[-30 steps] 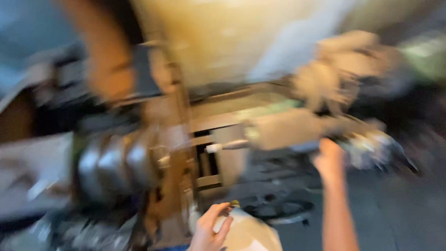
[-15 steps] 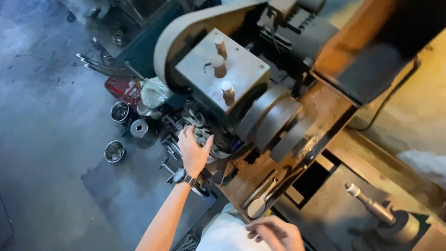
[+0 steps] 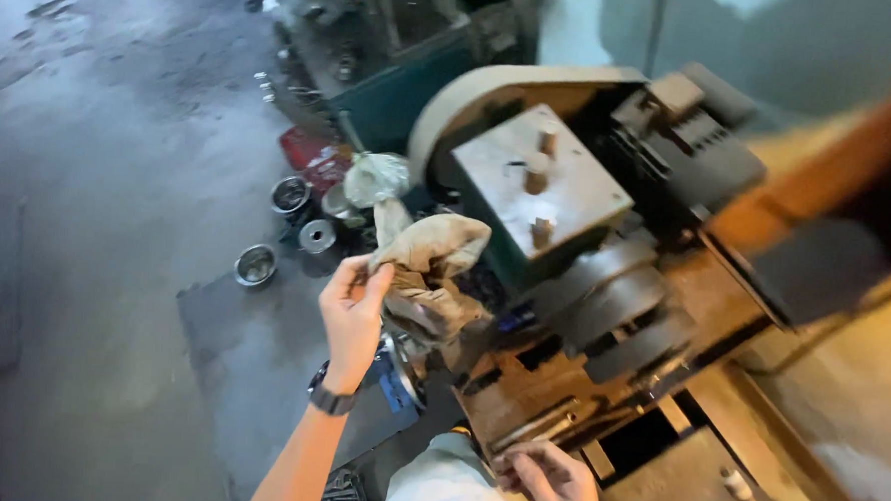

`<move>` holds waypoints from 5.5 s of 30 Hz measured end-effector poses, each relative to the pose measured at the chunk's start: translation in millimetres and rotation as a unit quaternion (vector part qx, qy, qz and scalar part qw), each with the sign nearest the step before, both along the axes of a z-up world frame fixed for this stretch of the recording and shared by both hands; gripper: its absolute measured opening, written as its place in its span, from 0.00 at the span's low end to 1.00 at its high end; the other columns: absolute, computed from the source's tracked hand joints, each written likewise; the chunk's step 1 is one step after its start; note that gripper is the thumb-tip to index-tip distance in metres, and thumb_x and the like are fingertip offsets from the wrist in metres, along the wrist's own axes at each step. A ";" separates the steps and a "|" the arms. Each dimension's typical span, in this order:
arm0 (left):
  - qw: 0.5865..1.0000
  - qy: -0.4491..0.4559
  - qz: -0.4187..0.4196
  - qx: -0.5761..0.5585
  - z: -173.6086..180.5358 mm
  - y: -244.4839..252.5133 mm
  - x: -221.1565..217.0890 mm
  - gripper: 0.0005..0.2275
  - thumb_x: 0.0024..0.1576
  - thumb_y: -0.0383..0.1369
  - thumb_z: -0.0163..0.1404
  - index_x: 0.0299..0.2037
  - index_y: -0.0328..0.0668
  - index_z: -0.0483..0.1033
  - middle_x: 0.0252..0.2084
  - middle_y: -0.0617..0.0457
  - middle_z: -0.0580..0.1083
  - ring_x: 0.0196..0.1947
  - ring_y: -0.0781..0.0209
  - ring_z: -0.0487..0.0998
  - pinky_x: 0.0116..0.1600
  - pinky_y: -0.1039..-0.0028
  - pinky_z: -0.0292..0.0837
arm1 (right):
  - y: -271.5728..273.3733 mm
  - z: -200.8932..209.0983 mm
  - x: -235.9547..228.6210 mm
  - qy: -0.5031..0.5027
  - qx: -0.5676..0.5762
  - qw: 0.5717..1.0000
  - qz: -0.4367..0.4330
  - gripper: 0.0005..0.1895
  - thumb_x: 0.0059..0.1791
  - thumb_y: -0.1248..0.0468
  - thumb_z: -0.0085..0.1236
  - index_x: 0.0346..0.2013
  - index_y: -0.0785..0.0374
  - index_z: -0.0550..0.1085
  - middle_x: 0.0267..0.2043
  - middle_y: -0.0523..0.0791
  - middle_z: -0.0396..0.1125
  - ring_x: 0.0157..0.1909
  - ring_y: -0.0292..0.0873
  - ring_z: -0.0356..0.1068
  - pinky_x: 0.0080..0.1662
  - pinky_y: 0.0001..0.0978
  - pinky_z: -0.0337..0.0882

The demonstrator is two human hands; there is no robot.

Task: The person operates a metal lathe, using a file to smooth a rotating cylindrical metal part. They wipe the part with a cloth, remove it from the chuck, and then place a new metal piece into the chuck to continue the process.

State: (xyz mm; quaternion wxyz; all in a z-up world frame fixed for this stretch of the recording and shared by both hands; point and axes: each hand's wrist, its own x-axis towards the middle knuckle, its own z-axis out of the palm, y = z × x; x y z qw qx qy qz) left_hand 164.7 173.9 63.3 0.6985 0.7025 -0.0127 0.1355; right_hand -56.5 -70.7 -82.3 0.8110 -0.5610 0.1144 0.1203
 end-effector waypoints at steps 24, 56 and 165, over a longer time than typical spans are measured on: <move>0.960 -0.104 0.053 -0.254 82.2 3.2 -72.5 0.12 0.62 0.34 0.45 0.51 0.33 0.72 0.55 0.49 0.72 0.55 0.60 0.70 0.62 0.69 0.63 | 54.1 11.7 59.7 -0.001 -0.024 0.974 -0.226 0.20 0.47 0.76 0.62 0.53 0.79 0.72 0.47 0.56 0.72 0.47 0.45 0.71 0.49 0.38 0.69; 0.994 0.005 0.017 -0.109 78.5 39.3 -69.3 0.14 0.68 0.38 0.39 0.56 0.35 0.69 0.56 0.50 0.70 0.57 0.56 0.74 0.59 0.60 0.72 | 50.2 147.9 10.2 -0.261 -0.414 0.837 -0.245 0.11 0.48 0.70 0.57 0.45 0.71 0.78 0.48 0.50 0.76 0.51 0.50 0.75 0.53 0.34 0.71; 0.825 -0.040 -0.496 0.269 -81.3 -193.1 -162.7 0.21 0.53 0.19 0.44 0.58 0.30 0.71 0.54 0.38 0.73 0.55 0.45 0.76 0.61 0.63 0.73 | -76.1 -10.9 -9.1 -0.171 -0.079 0.888 -0.419 0.47 0.42 0.69 0.67 0.71 0.71 0.53 0.68 0.50 0.60 0.68 0.41 0.59 0.67 0.36 0.58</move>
